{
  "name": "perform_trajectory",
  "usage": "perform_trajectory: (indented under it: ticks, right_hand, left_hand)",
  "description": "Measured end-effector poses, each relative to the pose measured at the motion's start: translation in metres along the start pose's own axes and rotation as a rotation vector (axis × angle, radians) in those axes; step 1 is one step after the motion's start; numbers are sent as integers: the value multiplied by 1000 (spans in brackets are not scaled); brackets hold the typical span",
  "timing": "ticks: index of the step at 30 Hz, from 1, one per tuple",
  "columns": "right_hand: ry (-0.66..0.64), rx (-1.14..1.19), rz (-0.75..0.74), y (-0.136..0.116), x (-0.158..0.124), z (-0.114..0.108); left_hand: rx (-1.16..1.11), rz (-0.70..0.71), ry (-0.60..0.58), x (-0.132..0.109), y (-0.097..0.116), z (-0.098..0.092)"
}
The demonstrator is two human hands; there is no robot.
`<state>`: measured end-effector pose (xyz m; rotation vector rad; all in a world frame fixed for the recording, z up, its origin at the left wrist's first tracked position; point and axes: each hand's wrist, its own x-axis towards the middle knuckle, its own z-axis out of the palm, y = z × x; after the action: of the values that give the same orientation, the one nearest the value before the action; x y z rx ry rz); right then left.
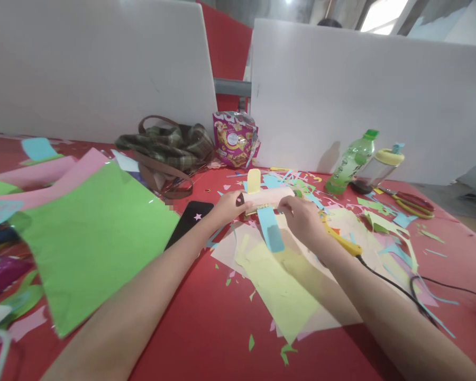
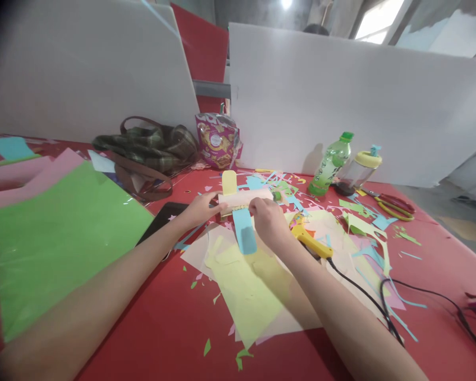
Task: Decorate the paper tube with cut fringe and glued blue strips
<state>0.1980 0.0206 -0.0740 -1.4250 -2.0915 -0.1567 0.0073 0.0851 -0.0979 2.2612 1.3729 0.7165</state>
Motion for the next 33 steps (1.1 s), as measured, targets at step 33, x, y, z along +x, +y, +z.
perform_trajectory:
  ticks: [33]
  right_hand:
    - [134,-186,-9,22,1,46]
  left_hand:
    - [-25,42,1,2,-6,2]
